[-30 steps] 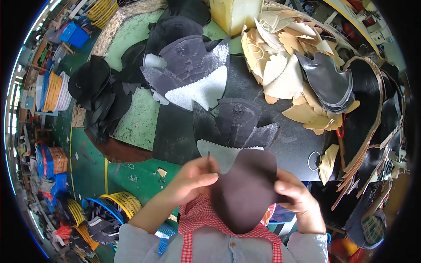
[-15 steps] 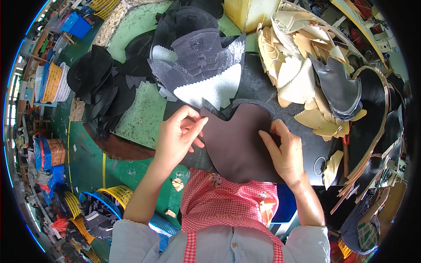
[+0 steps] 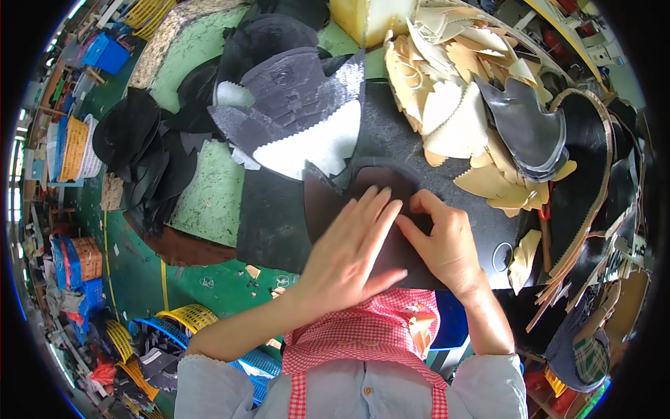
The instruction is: Peeling off protective backings and stacking cut shoe component pieces at a workbench.
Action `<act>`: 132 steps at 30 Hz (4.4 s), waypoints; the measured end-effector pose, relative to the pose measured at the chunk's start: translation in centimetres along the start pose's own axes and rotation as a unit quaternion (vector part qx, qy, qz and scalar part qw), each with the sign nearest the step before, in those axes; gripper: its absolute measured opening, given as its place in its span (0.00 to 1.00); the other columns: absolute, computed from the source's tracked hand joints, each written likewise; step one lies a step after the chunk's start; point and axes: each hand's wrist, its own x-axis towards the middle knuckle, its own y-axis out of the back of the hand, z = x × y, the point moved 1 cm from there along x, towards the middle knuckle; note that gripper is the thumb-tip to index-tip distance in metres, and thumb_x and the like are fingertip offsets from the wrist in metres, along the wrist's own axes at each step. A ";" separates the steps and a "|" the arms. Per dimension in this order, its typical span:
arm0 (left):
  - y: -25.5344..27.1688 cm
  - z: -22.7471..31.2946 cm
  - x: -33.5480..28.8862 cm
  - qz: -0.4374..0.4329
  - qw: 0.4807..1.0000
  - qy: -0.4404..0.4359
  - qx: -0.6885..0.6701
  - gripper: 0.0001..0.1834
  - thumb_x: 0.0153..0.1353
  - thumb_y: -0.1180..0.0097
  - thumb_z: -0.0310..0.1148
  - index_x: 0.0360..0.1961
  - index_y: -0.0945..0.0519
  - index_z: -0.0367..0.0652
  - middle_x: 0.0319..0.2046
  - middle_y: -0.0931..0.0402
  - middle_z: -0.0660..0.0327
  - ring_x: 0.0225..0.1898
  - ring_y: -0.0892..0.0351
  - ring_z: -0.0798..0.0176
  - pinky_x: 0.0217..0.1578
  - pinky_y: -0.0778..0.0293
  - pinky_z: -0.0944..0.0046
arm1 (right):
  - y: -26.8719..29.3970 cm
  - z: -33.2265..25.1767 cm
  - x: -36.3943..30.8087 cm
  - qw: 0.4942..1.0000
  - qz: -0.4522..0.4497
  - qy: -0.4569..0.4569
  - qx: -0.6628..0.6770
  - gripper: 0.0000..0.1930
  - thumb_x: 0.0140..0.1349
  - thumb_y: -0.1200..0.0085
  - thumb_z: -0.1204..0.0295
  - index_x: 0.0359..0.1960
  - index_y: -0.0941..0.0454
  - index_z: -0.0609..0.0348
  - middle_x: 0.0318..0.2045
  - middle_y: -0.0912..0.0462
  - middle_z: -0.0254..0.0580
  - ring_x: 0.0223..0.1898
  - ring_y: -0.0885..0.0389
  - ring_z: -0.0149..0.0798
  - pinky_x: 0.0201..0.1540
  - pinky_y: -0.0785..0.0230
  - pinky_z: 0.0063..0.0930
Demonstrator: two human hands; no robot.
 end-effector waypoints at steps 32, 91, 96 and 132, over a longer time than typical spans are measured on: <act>8.9 -5.3 3.1 0.057 0.974 -0.073 0.206 0.43 0.44 0.52 0.17 0.69 0.33 0.42 0.70 0.39 0.52 0.74 0.47 0.43 0.73 0.56 0.38 | 0.2 1.5 -2.5 0.958 0.068 0.249 -0.126 0.36 0.49 0.34 0.67 0.63 0.30 0.60 0.70 0.37 0.49 0.66 0.35 0.48 0.67 0.45 0.46; 0.1 3.2 4.6 -0.112 0.836 0.234 -0.483 0.21 0.72 0.55 0.45 0.31 0.30 0.36 0.27 0.25 0.56 0.29 0.17 0.62 0.32 0.18 0.65 | 5.0 3.7 -4.0 0.934 0.042 0.011 0.356 0.06 0.62 0.42 0.75 0.37 0.23 0.64 0.29 0.18 0.35 0.30 0.23 0.24 0.34 0.27 0.24; -0.6 3.3 4.6 -0.105 0.871 0.195 -0.439 0.16 0.74 0.56 0.37 0.32 0.29 0.36 0.26 0.26 0.60 0.26 0.19 0.64 0.30 0.19 0.67 | 5.3 3.3 -3.7 0.860 -0.057 -0.064 0.503 0.08 0.69 0.51 0.69 0.42 0.30 0.62 0.28 0.26 0.34 0.31 0.27 0.25 0.33 0.31 0.25; 1.3 4.0 4.0 -0.085 0.864 0.115 -0.482 0.13 0.73 0.52 0.40 0.44 0.29 0.39 0.34 0.25 0.61 0.34 0.26 0.71 0.38 0.29 0.69 | 6.0 0.8 -3.1 0.960 0.086 0.131 0.231 0.16 0.63 0.38 0.65 0.26 0.28 0.64 0.25 0.27 0.48 0.28 0.27 0.50 0.31 0.35 0.39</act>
